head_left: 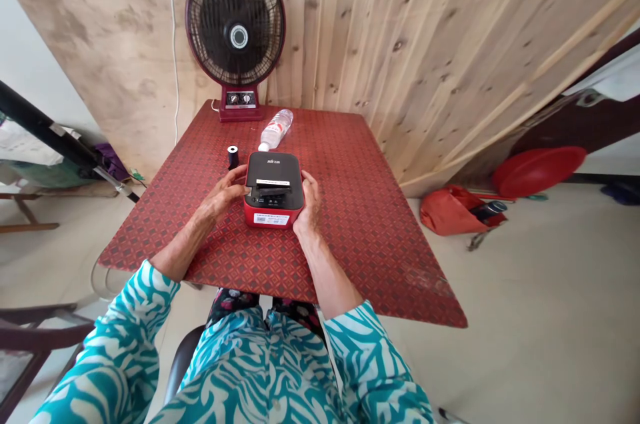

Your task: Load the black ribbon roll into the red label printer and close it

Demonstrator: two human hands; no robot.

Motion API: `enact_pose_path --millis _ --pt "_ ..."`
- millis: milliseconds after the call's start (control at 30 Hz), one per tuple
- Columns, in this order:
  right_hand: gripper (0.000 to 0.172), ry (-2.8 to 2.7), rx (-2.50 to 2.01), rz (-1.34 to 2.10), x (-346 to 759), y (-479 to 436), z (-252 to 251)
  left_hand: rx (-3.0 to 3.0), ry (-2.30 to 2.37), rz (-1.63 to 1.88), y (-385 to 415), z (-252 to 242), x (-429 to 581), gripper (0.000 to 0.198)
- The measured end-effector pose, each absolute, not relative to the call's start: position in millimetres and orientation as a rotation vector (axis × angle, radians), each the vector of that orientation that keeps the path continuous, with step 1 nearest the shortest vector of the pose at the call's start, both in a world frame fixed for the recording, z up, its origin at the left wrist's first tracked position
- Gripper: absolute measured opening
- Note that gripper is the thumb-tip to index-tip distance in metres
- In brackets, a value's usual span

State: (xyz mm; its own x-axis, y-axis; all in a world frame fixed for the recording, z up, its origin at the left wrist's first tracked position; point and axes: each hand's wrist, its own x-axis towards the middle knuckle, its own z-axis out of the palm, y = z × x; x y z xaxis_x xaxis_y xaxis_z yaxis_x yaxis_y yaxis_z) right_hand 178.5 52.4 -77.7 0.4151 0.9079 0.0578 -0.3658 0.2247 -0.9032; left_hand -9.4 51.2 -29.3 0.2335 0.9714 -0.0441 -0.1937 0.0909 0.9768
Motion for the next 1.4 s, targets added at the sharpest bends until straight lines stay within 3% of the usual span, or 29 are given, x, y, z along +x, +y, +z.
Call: enact_pose_path --millis 533,700,800,900,1033,1133,1400 --pt "0.048 -0.745 -0.975 0.917 178.5 50.0 -76.5 1.155 0.958 1.069 55.5 -37.7 -10.3 0.079" --pt "0.047 -0.734 -0.983 0.896 177.4 49.8 -74.6 1.321 0.982 1.086 55.6 -22.8 -13.3 0.069" --pt "0.048 -0.715 -0.965 0.922 175.9 50.0 -73.4 1.633 1.084 1.14 64.3 -4.7 -8.2 0.05" --pt "0.049 -0.689 -0.955 0.957 175.7 50.6 -72.8 2.044 1.119 0.94 84.9 14.7 6.7 0.029" --pt "0.046 -0.67 -0.952 0.962 177.4 51.6 -74.7 2.434 1.156 0.31 119.6 26.8 30.3 0.02" --pt "0.044 -0.679 -0.94 0.973 177.8 52.5 -76.7 2.543 1.121 0.025 135.1 25.6 39.3 0.016" --pt "0.04 -0.661 -0.922 0.991 177.6 54.6 -75.4 2.577 1.147 0.064 134.1 26.7 36.6 0.027"
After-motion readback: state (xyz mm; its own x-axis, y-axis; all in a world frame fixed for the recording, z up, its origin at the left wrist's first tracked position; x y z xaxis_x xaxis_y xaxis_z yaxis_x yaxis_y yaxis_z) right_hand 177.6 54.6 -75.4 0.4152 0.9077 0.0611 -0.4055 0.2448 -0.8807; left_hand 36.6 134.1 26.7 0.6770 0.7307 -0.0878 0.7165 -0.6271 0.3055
